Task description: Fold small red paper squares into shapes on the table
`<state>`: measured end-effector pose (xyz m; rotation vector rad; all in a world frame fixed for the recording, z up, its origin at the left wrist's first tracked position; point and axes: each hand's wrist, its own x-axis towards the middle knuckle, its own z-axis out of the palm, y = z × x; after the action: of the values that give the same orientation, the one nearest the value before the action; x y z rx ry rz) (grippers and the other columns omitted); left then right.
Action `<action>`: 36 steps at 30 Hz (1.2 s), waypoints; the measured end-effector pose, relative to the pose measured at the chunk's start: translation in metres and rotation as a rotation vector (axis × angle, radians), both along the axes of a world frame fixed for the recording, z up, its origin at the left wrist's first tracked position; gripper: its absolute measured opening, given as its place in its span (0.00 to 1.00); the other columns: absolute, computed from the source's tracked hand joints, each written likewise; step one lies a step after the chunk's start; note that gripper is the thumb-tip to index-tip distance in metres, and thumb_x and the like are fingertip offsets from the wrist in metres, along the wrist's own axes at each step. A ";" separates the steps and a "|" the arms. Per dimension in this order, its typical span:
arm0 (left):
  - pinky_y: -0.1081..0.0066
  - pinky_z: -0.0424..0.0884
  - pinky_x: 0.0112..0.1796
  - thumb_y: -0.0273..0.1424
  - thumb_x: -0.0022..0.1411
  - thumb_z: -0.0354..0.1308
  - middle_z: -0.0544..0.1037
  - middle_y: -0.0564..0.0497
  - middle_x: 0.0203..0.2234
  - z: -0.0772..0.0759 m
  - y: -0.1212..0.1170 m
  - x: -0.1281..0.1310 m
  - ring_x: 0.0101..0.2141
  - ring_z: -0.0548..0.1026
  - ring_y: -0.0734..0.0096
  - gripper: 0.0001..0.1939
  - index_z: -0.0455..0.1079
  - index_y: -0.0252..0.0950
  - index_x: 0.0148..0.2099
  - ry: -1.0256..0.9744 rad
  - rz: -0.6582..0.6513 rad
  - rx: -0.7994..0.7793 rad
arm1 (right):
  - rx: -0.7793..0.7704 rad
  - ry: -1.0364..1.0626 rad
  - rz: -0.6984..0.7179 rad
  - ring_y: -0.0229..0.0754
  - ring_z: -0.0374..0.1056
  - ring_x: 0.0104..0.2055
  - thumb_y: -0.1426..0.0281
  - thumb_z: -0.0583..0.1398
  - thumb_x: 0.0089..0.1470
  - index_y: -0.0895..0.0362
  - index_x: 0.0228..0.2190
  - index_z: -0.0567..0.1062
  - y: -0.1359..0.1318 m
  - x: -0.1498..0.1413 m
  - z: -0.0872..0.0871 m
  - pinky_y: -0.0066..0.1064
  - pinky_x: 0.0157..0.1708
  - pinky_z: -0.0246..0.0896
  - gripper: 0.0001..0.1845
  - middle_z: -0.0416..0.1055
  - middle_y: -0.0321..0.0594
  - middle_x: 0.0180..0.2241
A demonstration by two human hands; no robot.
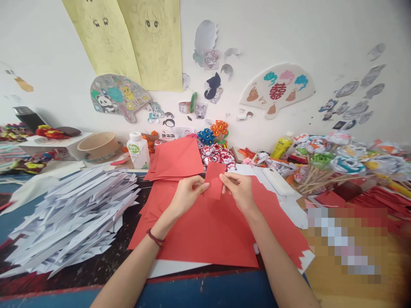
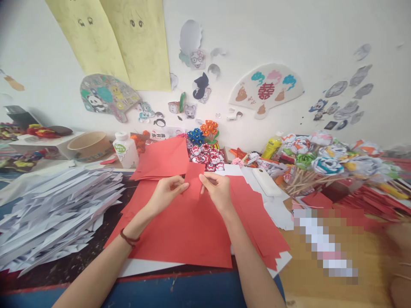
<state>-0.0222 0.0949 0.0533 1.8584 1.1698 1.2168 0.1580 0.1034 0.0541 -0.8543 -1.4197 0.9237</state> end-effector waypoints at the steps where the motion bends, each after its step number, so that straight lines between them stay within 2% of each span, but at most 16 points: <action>1: 0.77 0.63 0.27 0.38 0.61 0.56 0.72 0.53 0.20 0.001 -0.001 0.001 0.24 0.69 0.75 0.15 0.68 0.33 0.27 0.011 -0.004 0.001 | 0.007 0.008 -0.022 0.34 0.60 0.17 0.63 0.62 0.53 0.58 0.23 0.76 0.000 0.000 0.000 0.27 0.20 0.53 0.13 0.66 0.32 0.15; 10: 0.75 0.65 0.30 0.34 0.59 0.58 0.75 0.52 0.24 0.002 -0.003 0.004 0.27 0.72 0.73 0.08 0.69 0.34 0.30 -0.023 0.021 -0.028 | 0.033 0.052 -0.156 0.34 0.57 0.16 0.62 0.63 0.53 0.58 0.19 0.73 0.001 0.000 -0.001 0.28 0.19 0.51 0.16 0.63 0.32 0.12; 14: 0.75 0.65 0.32 0.33 0.60 0.57 0.75 0.52 0.25 0.000 -0.001 0.003 0.28 0.72 0.73 0.07 0.69 0.35 0.34 -0.032 -0.021 -0.024 | 0.002 0.083 -0.207 0.34 0.57 0.16 0.60 0.63 0.52 0.58 0.21 0.73 0.004 0.001 -0.003 0.28 0.18 0.49 0.16 0.62 0.32 0.12; 18: 0.75 0.63 0.31 0.33 0.62 0.54 0.75 0.53 0.24 0.004 -0.001 0.000 0.28 0.72 0.73 0.07 0.68 0.35 0.34 0.052 0.007 0.010 | -0.067 0.086 -0.164 0.34 0.56 0.16 0.58 0.63 0.51 0.59 0.24 0.75 0.007 0.003 -0.004 0.27 0.17 0.48 0.16 0.63 0.32 0.13; 22: 0.76 0.59 0.28 0.36 0.65 0.50 0.72 0.55 0.23 0.005 -0.001 0.000 0.26 0.67 0.74 0.13 0.67 0.36 0.31 0.194 0.056 0.064 | -0.097 0.049 -0.086 0.35 0.60 0.16 0.58 0.63 0.51 0.59 0.26 0.77 0.006 0.001 -0.004 0.28 0.18 0.52 0.16 0.68 0.35 0.15; 26: 0.76 0.59 0.29 0.37 0.67 0.45 0.67 0.55 0.23 0.007 0.000 -0.001 0.26 0.64 0.75 0.16 0.64 0.35 0.29 0.097 0.081 0.099 | -0.197 -0.048 0.068 0.37 0.65 0.20 0.60 0.65 0.48 0.60 0.25 0.78 0.003 -0.001 -0.003 0.28 0.21 0.58 0.14 0.73 0.39 0.18; 28: 0.76 0.59 0.29 0.36 0.67 0.45 0.67 0.55 0.23 0.009 -0.002 -0.003 0.26 0.63 0.75 0.16 0.63 0.35 0.29 0.109 0.043 0.090 | -0.241 -0.070 0.128 0.40 0.70 0.26 0.60 0.66 0.47 0.59 0.29 0.80 0.002 -0.001 -0.003 0.29 0.26 0.63 0.14 0.77 0.42 0.25; 31: 0.76 0.57 0.28 0.35 0.66 0.45 0.66 0.56 0.21 0.011 -0.005 -0.005 0.24 0.62 0.76 0.16 0.63 0.35 0.27 0.221 -0.053 0.077 | -0.195 -0.048 0.109 0.43 0.73 0.37 0.60 0.65 0.49 0.57 0.35 0.80 0.003 -0.001 -0.003 0.32 0.36 0.66 0.15 0.78 0.43 0.36; 33: 0.76 0.55 0.26 0.34 0.66 0.46 0.66 0.56 0.20 0.010 -0.007 -0.003 0.23 0.61 0.76 0.16 0.63 0.35 0.26 0.278 -0.059 0.091 | -0.140 -0.072 0.069 0.44 0.72 0.37 0.60 0.65 0.49 0.58 0.33 0.80 0.004 0.000 -0.005 0.33 0.38 0.66 0.13 0.78 0.42 0.35; 36: 0.76 0.56 0.27 0.33 0.64 0.48 0.70 0.55 0.21 0.008 -0.007 0.002 0.23 0.63 0.76 0.13 0.67 0.35 0.29 0.262 0.022 0.120 | -0.074 -0.138 0.033 0.44 0.72 0.35 0.61 0.64 0.50 0.57 0.31 0.80 0.005 0.001 -0.007 0.33 0.37 0.65 0.12 0.78 0.41 0.31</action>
<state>-0.0202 0.0876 0.0612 2.1509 1.2823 1.0998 0.1588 0.1081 0.0470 -0.9679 -1.5300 0.9617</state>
